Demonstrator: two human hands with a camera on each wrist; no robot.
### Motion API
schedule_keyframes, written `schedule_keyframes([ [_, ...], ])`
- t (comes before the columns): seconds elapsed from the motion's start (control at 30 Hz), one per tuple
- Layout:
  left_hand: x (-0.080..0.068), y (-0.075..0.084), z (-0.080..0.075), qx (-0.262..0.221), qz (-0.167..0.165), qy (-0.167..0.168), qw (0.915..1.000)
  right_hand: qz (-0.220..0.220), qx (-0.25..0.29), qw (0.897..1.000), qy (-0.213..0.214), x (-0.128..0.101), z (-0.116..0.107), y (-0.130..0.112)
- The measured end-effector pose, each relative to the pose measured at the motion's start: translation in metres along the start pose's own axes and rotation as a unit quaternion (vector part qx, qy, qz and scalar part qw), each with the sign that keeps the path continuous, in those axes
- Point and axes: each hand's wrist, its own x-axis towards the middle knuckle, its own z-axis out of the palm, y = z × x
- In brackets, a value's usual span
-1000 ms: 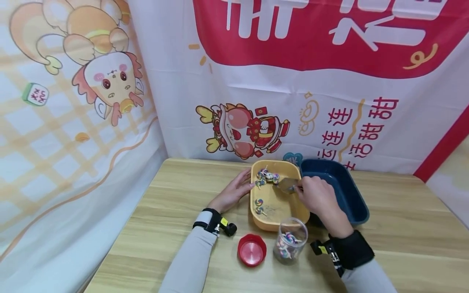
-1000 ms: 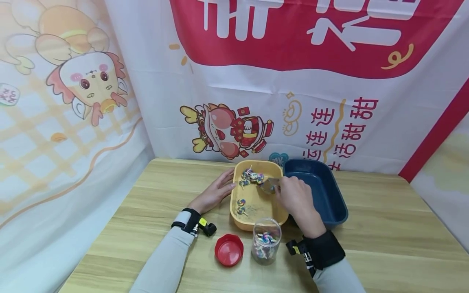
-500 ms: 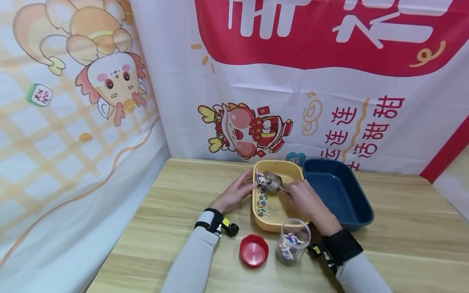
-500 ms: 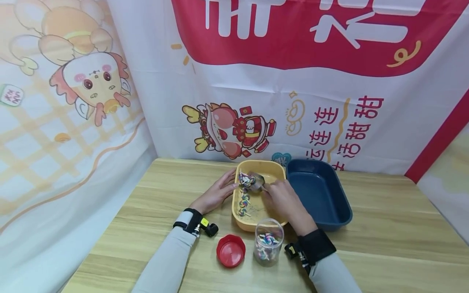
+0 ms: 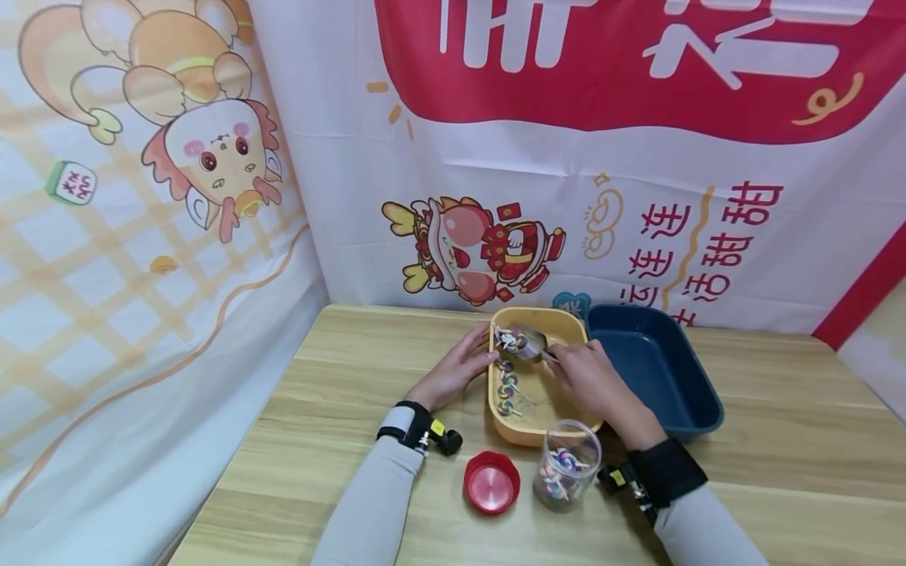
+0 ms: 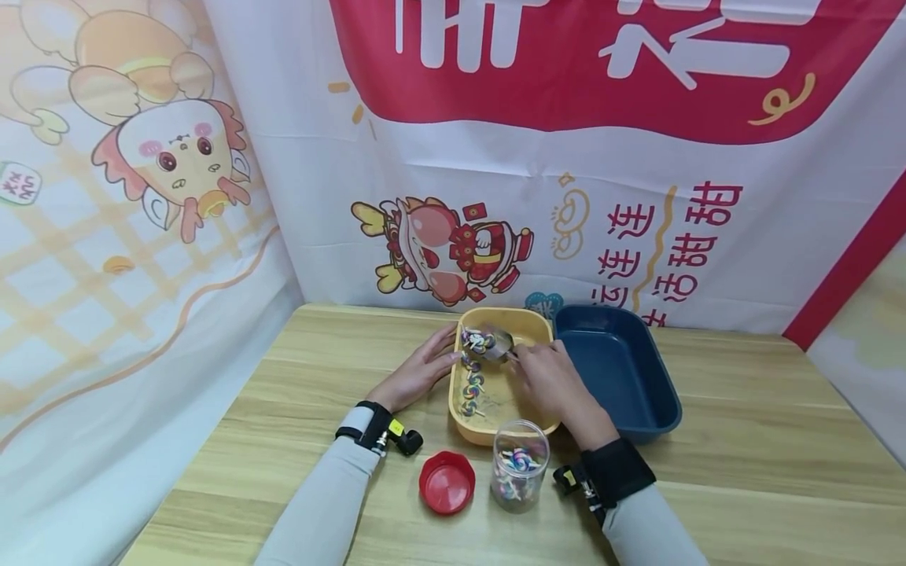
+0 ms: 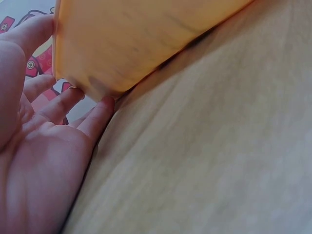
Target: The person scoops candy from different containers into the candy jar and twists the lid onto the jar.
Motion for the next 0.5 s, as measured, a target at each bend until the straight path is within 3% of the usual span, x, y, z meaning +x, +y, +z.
schedule_keyframes([
  [0.3, 0.002, 0.002, 0.0, 0.006, -0.006, 0.004, 1.0, 0.011, 0.052, 0.998, -0.022, -0.006, -0.021, 0.014],
  [0.5, 0.001, 0.0, -0.001, -0.002, -0.009, 0.003, 1.0, -0.011, 0.121, 0.993, -0.004, -0.016, -0.042, 0.035],
])
